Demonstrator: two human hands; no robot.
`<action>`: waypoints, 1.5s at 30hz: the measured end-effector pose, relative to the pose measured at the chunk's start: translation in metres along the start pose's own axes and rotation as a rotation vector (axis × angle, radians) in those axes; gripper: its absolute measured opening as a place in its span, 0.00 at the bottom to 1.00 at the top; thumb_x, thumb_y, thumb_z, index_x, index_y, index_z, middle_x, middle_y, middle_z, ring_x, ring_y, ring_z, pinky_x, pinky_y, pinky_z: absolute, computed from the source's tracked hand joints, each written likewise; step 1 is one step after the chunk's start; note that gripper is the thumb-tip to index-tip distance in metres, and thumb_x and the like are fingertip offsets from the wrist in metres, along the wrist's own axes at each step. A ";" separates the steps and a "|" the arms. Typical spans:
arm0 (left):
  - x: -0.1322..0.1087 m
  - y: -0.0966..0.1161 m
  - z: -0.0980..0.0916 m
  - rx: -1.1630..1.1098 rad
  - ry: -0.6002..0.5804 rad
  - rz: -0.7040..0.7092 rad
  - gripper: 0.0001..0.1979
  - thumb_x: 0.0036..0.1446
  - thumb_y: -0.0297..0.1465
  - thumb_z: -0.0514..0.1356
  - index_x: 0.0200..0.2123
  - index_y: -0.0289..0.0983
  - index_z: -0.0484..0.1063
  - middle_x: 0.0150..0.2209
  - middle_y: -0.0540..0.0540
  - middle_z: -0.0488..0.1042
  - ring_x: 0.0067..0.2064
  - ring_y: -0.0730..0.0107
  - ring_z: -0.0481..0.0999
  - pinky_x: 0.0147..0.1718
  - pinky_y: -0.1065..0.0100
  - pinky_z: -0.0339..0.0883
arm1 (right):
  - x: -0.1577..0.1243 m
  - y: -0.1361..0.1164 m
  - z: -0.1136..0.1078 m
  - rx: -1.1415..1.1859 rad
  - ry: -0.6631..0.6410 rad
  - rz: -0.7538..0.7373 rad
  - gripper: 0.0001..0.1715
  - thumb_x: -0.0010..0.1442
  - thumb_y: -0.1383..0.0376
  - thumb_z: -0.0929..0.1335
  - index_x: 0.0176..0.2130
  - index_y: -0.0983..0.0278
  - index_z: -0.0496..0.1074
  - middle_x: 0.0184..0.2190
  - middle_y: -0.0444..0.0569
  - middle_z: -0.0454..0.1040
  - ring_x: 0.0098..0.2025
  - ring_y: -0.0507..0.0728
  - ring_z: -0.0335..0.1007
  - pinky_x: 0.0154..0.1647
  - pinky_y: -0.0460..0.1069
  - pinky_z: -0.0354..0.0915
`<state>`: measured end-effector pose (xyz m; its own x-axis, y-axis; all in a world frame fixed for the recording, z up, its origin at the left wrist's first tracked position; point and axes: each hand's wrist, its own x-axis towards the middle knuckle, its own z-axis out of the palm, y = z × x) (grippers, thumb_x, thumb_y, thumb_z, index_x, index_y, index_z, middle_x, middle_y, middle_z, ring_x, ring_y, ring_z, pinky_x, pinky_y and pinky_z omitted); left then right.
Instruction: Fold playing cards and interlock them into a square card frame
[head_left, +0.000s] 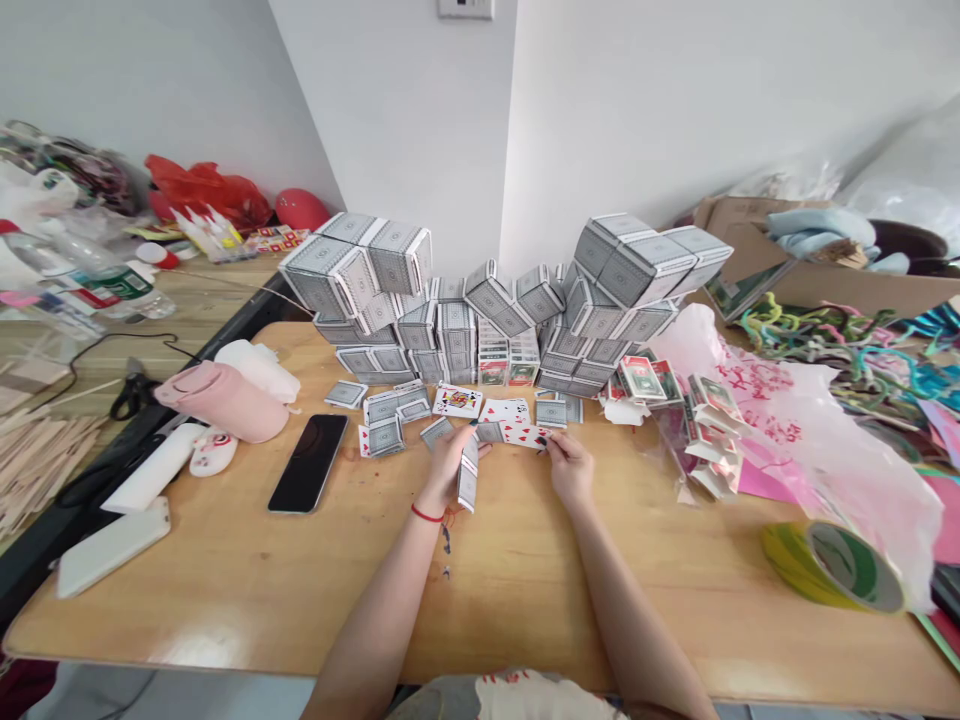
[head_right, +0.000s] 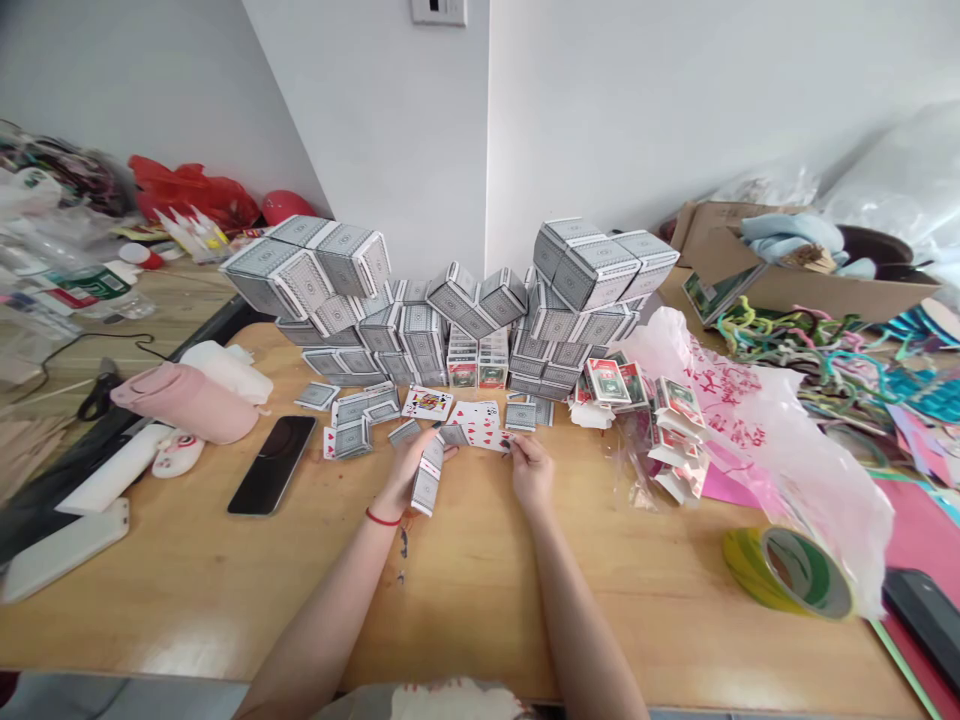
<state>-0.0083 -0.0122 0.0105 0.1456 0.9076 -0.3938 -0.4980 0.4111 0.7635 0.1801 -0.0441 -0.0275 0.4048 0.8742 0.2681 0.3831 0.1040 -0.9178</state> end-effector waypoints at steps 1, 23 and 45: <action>0.000 0.000 0.000 0.001 0.002 0.000 0.09 0.44 0.33 0.62 0.27 0.32 0.70 0.29 0.43 0.75 0.37 0.65 0.75 0.43 0.60 0.68 | 0.000 0.000 -0.002 -0.032 0.000 -0.025 0.11 0.52 0.63 0.63 0.25 0.64 0.72 0.22 0.46 0.70 0.26 0.53 0.67 0.30 0.47 0.63; -0.004 0.009 0.000 0.044 -0.077 -0.040 0.10 0.45 0.33 0.62 0.31 0.31 0.72 0.33 0.42 0.75 0.37 0.64 0.75 0.42 0.60 0.69 | -0.003 -0.016 -0.021 -0.257 -0.058 -0.287 0.16 0.57 0.65 0.59 0.30 0.61 0.76 0.23 0.47 0.71 0.24 0.51 0.66 0.26 0.44 0.62; -0.001 0.002 -0.001 0.102 -0.032 -0.008 0.13 0.41 0.36 0.64 0.28 0.32 0.72 0.28 0.45 0.75 0.36 0.63 0.74 0.40 0.60 0.68 | -0.007 -0.022 -0.014 -0.252 -0.061 -0.286 0.17 0.57 0.67 0.59 0.32 0.61 0.76 0.27 0.48 0.73 0.27 0.52 0.68 0.28 0.45 0.63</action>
<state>-0.0102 -0.0123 0.0120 0.1768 0.9060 -0.3845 -0.4073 0.4230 0.8094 0.1802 -0.0594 -0.0052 0.2048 0.8542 0.4780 0.6686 0.2346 -0.7057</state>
